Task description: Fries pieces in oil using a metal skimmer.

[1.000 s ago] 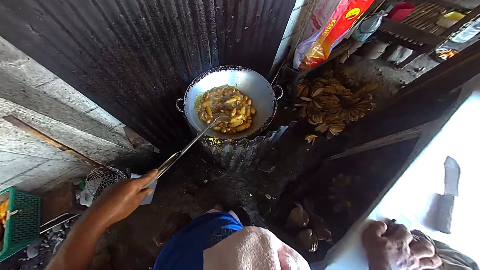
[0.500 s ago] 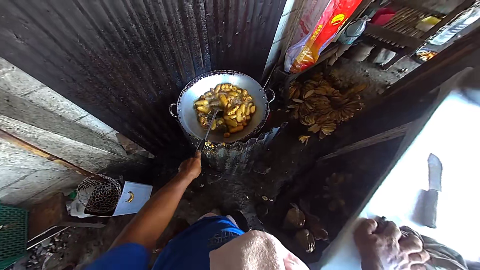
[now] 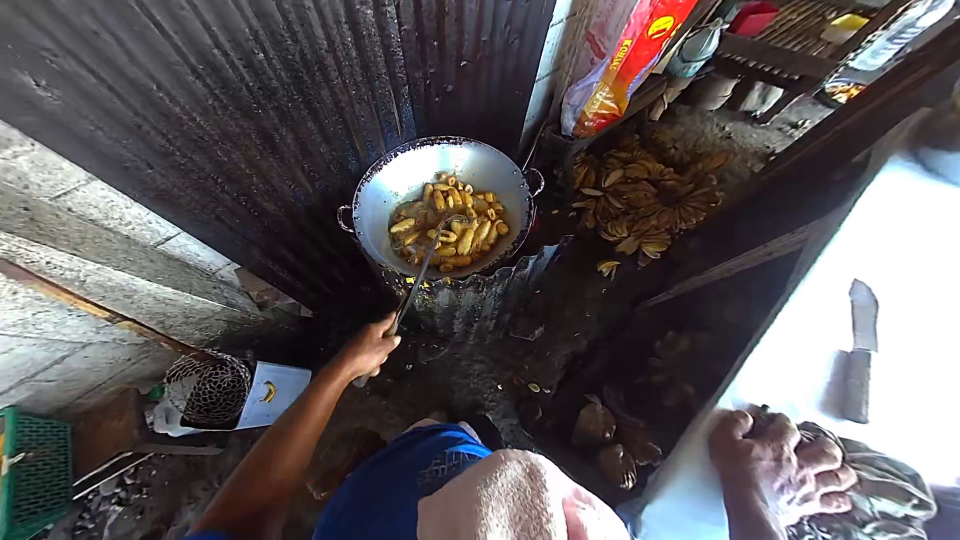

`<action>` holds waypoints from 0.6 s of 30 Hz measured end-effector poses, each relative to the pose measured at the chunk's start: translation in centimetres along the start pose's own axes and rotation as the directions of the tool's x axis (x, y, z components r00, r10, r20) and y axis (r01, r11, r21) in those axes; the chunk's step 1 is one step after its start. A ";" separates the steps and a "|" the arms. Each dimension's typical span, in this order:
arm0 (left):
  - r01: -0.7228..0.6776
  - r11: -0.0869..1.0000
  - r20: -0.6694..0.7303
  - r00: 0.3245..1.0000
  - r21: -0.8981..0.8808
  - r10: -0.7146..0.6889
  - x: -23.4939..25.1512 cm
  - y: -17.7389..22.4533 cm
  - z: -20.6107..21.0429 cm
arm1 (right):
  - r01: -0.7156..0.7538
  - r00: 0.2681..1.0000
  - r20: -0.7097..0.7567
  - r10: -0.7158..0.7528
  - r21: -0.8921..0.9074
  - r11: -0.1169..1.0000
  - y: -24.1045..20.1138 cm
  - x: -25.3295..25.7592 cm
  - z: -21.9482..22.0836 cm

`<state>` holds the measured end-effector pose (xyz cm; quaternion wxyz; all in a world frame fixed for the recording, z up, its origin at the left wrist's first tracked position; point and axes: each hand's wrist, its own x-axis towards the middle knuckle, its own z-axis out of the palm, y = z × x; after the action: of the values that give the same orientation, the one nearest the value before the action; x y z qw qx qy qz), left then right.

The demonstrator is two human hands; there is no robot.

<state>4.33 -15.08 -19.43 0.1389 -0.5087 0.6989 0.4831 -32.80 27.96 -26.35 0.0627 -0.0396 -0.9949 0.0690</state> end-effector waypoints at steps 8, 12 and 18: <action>-0.005 0.962 -0.026 1.000 0.272 0.013 -13.5 -3.0 -5.4 | 0.013 1.000 -0.003 -0.013 0.000 1.000 -0.3 -0.5 -0.7; 0.001 0.954 0.072 0.997 0.299 -0.024 -13.7 -3.1 -5.4 | 0.013 1.000 -0.006 -0.013 -0.023 1.000 -0.3 -0.5 -0.7; -0.050 0.825 0.062 0.998 0.562 0.018 -3.9 1.6 1.5 | 0.007 1.000 -0.010 -0.007 -0.014 1.000 -0.2 -0.2 -0.4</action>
<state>4.20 -11.59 -16.67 0.2932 -0.4193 0.8152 0.2715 -32.52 27.79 -25.91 0.0678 -0.0368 -0.9951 0.0614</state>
